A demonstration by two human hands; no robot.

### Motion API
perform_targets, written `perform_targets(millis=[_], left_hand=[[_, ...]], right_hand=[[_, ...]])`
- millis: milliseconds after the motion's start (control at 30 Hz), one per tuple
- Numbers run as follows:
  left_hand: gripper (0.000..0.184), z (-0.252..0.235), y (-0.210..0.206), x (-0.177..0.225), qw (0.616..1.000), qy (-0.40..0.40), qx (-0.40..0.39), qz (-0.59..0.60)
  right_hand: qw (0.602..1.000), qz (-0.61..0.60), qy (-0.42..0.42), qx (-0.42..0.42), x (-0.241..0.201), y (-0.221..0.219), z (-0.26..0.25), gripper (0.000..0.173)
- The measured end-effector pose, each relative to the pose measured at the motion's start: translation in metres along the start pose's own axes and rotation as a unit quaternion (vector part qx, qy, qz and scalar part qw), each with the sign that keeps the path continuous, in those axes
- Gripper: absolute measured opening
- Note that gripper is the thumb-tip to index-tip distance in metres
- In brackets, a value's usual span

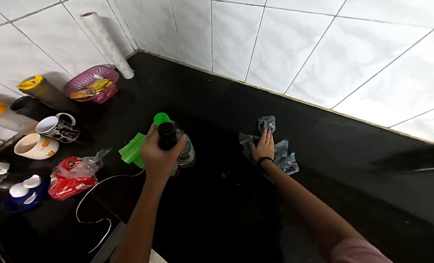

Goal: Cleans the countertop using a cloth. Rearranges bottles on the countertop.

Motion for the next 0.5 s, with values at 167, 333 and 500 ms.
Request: perform_targets(millis=[167, 333, 500], left_hand=[[0.041, 0.003, 0.002, -0.003, 0.998, -0.038, -0.041, -0.028], [0.04, -0.001, 0.002, -0.006, 0.997, -0.05, -0.054, -0.017], [0.04, -0.001, 0.004, -0.002, 0.997, -0.011, -0.066, -0.04]], right_hand=[[0.999, 0.036, -0.002, 0.023, 0.003, 0.003, -0.072, 0.069], [0.976, 0.067, 0.192, -0.075, -0.065, -0.028, 0.035, 0.07], [0.837, 0.015, 0.456, -0.302, -0.171, -0.085, 0.315, 0.061]])
Point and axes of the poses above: each hand's wrist, its own z-axis away from the middle knuckle, its own y-axis out of the back of the hand, x = y × z, the point moved 5 cm from there along -z, towards the middle knuckle, and after that the axes turned 9 degrees about z, right-handed, at the moved point
